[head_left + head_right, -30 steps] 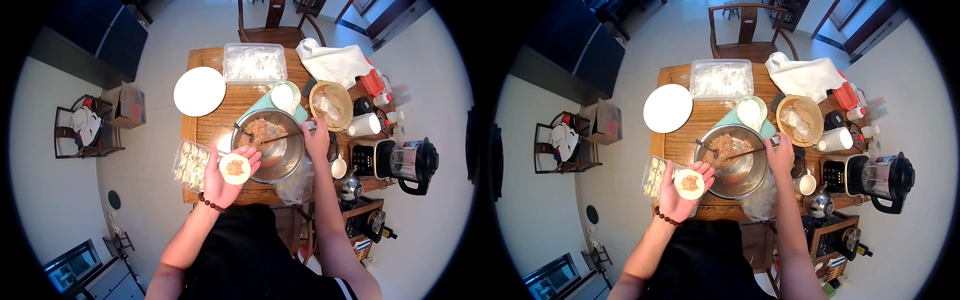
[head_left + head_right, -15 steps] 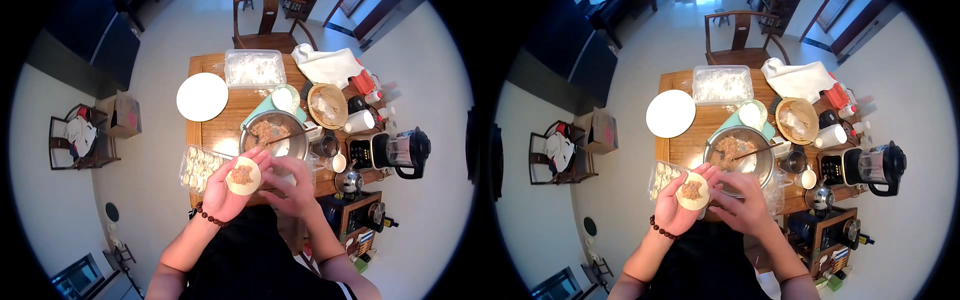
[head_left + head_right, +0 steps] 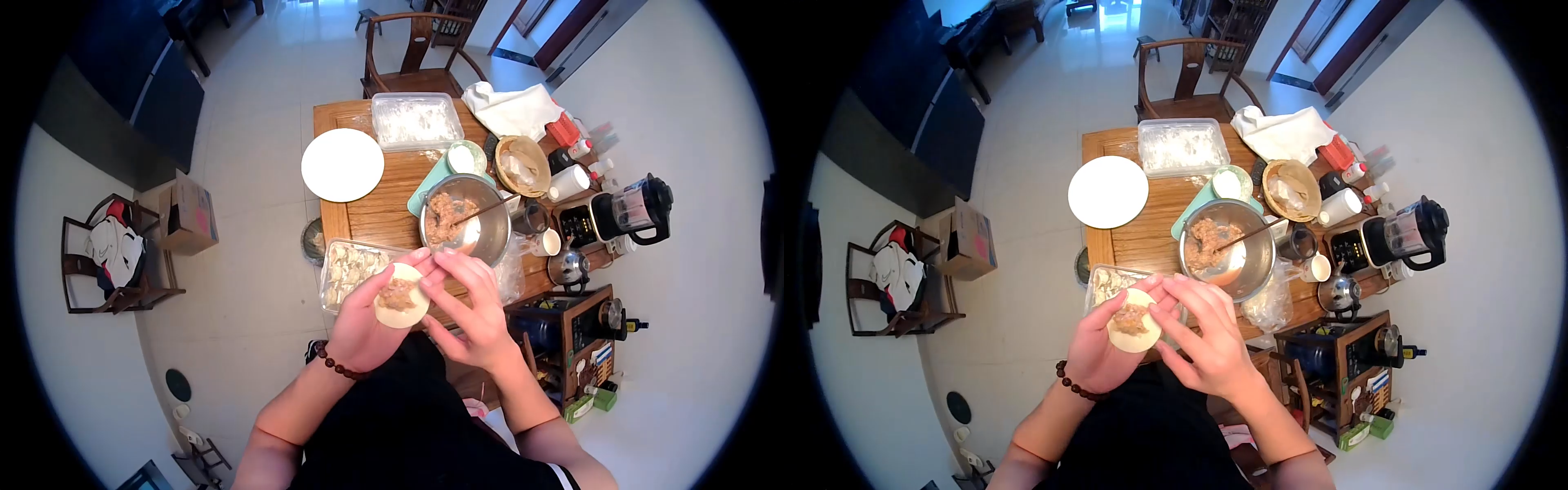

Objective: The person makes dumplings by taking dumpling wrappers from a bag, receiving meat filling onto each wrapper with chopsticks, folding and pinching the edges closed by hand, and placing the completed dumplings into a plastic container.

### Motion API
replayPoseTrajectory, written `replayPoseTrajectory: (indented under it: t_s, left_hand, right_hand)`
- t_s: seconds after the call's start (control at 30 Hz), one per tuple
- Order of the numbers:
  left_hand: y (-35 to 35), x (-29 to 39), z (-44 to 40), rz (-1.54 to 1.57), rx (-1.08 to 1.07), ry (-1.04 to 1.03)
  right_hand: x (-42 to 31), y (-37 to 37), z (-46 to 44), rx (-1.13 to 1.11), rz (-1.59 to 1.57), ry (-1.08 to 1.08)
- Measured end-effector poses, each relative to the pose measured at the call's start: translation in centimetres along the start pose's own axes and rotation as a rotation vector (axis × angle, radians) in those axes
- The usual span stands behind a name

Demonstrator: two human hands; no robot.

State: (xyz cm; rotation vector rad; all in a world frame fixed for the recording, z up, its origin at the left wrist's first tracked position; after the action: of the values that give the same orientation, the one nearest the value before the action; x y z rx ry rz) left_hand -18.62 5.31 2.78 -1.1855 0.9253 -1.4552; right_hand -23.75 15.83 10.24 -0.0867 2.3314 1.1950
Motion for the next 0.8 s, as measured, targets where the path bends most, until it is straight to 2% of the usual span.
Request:
replayPoseTrajectory:
  t_s: [0.17,0.37,0.5,0.57,0.8]
  left_hand:
    - [0.8,1.1,3.2,-0.042,-0.031,0.014]
    - [0.9,2.9,5.5,-0.080,-0.093,-0.008]
    - [1.6,3.6,6.3,0.000,-0.057,-0.019]
    - [1.4,3.7,6.8,0.099,-0.067,0.033]
    - [1.0,4.8,8.2,0.000,-0.077,0.042]
  right_hand:
    - [-3.9,-2.3,-0.8,-0.073,0.000,-0.084]
    - [-6.7,-3.2,-1.5,-0.061,-0.048,-0.056]
    - [-9.2,-3.7,-1.6,-0.175,0.058,0.152]
    - [-10.5,-4.1,-2.4,-0.205,0.102,0.160]
    - [-11.3,-4.5,-3.9,-0.290,0.198,0.174]
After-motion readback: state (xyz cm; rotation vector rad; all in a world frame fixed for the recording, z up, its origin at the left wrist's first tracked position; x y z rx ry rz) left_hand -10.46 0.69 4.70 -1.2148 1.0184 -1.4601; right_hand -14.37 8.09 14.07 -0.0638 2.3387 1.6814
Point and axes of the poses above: each hand's wrist, its own z-axis away from the middle knuckle, its own y-axis out of the back of the hand, x = y × z, the point moved 7 cm from there along -z, towards the middle knuckle, and after that the axes turned 3 degrees about -y, right-handed, at the moved point
